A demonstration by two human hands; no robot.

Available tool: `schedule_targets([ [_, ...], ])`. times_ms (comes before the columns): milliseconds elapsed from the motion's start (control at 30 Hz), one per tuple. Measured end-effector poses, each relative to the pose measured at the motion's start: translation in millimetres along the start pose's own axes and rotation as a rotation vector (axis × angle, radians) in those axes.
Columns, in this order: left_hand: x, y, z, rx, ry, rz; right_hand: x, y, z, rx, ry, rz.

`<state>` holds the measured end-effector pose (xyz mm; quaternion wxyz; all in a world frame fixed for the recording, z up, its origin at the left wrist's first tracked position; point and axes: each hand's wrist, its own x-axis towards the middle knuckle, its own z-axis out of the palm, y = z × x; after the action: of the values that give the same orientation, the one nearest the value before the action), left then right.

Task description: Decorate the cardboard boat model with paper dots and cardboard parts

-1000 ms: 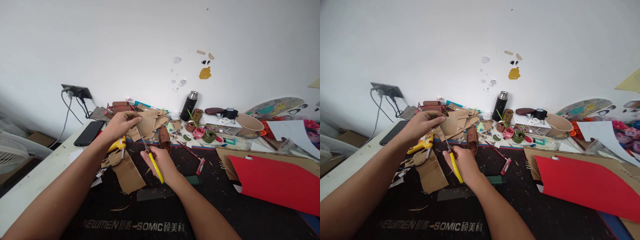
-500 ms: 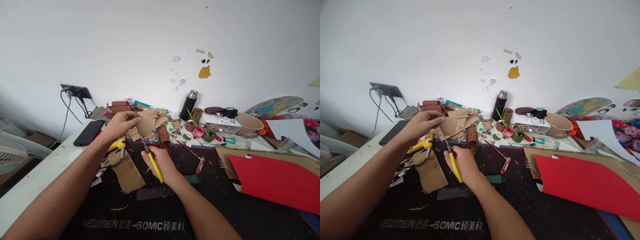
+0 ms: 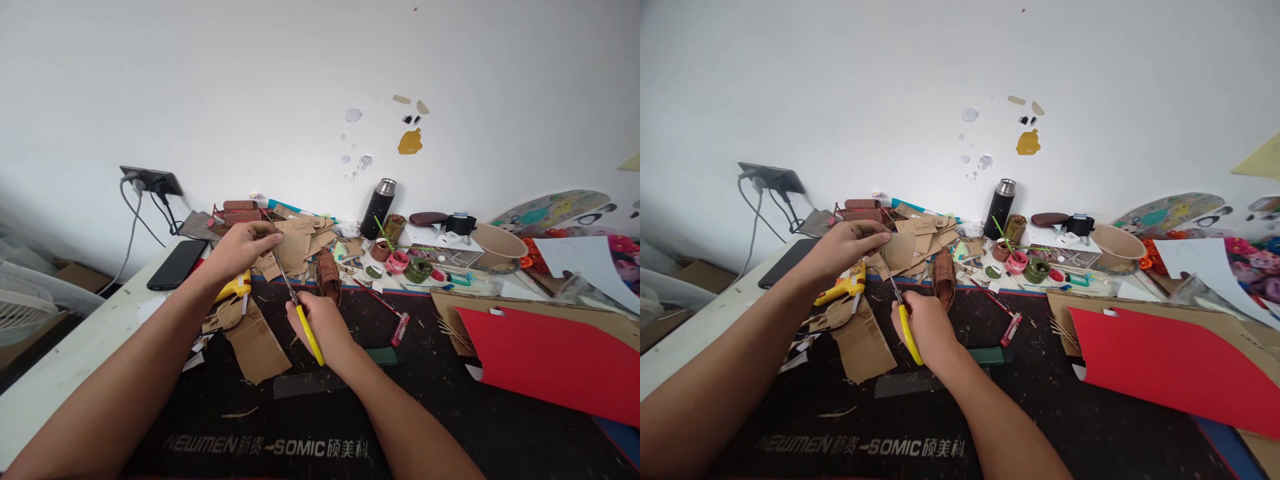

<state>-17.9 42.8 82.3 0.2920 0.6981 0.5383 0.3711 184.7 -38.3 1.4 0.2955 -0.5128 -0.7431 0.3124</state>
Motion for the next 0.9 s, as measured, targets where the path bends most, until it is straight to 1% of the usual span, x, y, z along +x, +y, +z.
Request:
schedule_targets([
  [100,0.2,-3.0,0.2,-0.002,-0.008,0.005,1.0,2.7,5.7,-0.061,0.044,-0.007],
  [200,0.8,-4.9,0.3,-0.005,-0.019,0.002,2.2,5.6,8.9,-0.065,0.044,0.0],
  [300,1.8,-5.6,0.7,-0.003,-0.029,-0.007,2.1,7.0,7.3,0.035,-0.028,0.04],
  [433,1.7,-4.1,0.5,-0.017,-0.017,-0.012,-0.7,5.0,0.1,0.252,-0.149,0.067],
  [567,-1.0,1.9,-1.4,-0.026,-0.005,-0.001,-3.0,2.0,-6.0,0.374,-0.166,0.05],
  [700,-3.5,7.4,-3.7,-0.013,0.012,-0.013,-2.0,4.4,-5.3,0.451,-0.185,0.053],
  [800,-4.0,8.8,-5.1,0.015,0.016,-0.028,0.0,8.9,-2.0,0.487,-0.199,0.059],
  [900,-3.6,8.8,-6.4,0.056,0.018,-0.024,1.5,11.2,-1.9,0.462,-0.203,0.063],
])
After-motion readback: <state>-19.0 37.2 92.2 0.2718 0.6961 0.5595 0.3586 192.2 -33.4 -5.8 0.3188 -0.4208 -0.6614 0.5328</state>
